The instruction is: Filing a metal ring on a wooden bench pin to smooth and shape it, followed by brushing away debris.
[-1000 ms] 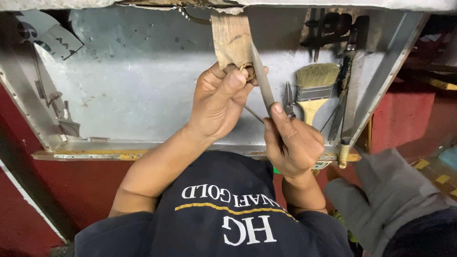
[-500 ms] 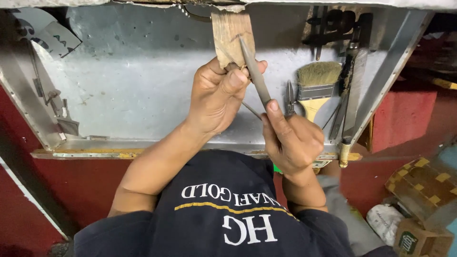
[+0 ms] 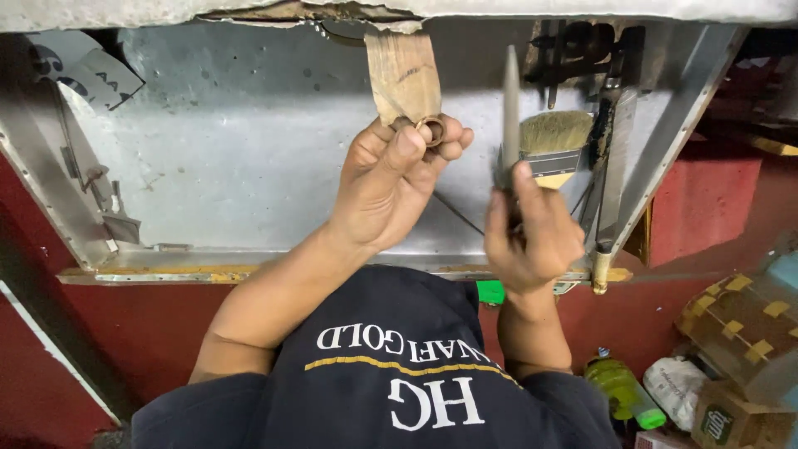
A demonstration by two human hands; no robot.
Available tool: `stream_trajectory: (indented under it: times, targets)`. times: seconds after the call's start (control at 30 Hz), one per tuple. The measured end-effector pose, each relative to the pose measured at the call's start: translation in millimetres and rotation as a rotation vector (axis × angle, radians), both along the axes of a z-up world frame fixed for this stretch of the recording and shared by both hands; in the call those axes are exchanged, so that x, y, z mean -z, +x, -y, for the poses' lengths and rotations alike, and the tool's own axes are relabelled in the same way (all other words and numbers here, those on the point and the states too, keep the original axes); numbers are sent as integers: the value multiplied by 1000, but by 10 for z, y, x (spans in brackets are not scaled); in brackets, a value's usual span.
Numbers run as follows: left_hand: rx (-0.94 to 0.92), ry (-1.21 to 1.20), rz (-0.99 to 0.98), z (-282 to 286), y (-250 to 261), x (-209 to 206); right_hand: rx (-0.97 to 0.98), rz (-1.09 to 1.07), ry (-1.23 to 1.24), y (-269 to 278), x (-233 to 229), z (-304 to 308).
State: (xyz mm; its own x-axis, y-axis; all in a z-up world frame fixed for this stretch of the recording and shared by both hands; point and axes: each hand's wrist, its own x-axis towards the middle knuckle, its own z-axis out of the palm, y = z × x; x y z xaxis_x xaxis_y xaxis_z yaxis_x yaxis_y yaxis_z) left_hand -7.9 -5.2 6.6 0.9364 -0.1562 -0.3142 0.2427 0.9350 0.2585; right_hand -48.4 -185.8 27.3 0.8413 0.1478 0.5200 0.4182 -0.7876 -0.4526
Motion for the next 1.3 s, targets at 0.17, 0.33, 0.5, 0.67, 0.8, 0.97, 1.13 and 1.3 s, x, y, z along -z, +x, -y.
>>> stream_trajectory:
  times: [0.17,0.33,0.5,0.67,0.8,0.97,1.13,1.3]
  targets:
    - [61,-66,1,-22,-11,22,33,-88,-261,-89,251,348]
    - [74,-93,12,-23,-46,59,22,-93,-309,-199,262,275]
    - [85,-126,-33,-32,-34,59,-169,-322,-413,-455,372,26]
    - [82,-98,-32,-67,-18,99,-93,-341,-432,-481,442,-20]
    - [107,-41,4,-125,6,188,2,-316,-211,-432,394,78]
    - [87,18,50,-96,94,116,74,-243,19,-525,221,235]
    - [68,86,75,-95,120,92,-179,-53,67,24,-82,-143]
    - [29,98,51,-58,100,121,-233,-99,174,120,-128,-178]
